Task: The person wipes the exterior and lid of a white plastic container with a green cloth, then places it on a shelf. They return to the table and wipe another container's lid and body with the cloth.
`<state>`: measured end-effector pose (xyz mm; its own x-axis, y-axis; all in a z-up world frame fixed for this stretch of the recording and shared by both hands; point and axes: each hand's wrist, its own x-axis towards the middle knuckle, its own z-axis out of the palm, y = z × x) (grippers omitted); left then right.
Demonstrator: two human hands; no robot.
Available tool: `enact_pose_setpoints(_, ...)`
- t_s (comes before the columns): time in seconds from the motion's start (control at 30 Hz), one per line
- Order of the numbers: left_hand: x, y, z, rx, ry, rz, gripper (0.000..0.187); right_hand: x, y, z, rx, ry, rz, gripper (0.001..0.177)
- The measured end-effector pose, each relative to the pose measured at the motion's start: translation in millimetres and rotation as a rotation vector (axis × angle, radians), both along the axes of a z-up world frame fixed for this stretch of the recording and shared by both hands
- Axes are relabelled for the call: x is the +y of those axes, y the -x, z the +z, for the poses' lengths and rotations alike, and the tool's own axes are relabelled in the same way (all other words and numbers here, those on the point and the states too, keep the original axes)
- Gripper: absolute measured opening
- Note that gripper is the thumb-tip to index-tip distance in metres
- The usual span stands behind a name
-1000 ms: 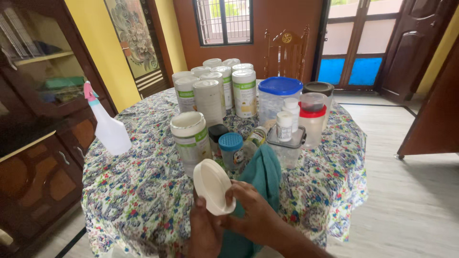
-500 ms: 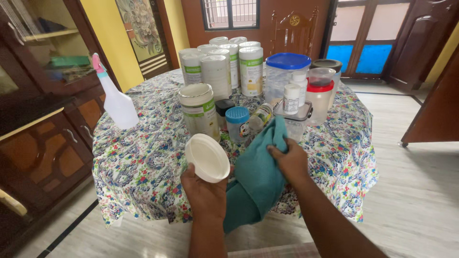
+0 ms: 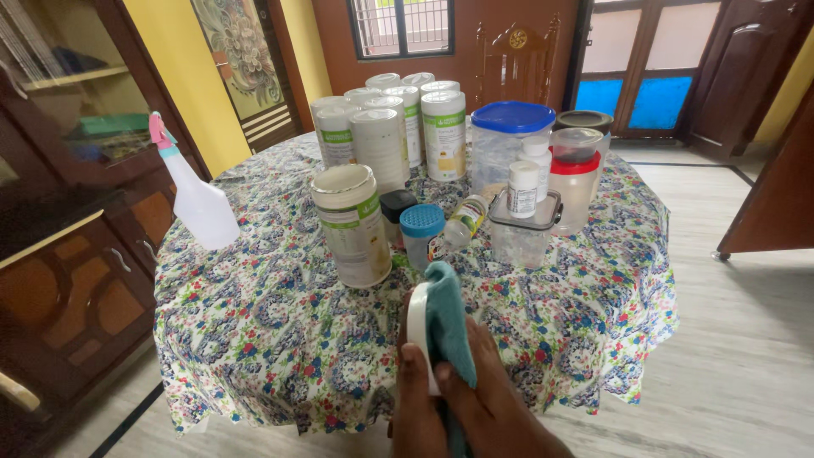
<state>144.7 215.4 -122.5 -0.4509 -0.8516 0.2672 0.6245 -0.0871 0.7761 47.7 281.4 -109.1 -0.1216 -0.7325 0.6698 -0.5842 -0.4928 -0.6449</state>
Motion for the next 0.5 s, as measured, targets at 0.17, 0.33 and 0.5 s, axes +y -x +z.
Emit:
enact_pose_setpoints(0.17, 4.1, 4.4, -4.5, 0.308, -0.251, -0.232, 0.076, 0.3, -3.2, 4.9, 0.027, -0.041, 0.117, 0.065)
enact_pose_setpoints(0.33, -10.4, 3.3, -32.3, 0.157, -0.112, -0.014, 0.07, -4.8, 7.2, -15.8, 0.057, 0.023, 0.175, 0.074)
enact_pose_setpoints(0.5, -18.5, -0.6, -63.8, 0.589, -0.145, -0.591, 0.074, -1.8, 25.3, -42.5, 0.146, 0.053, 0.107, 0.074)
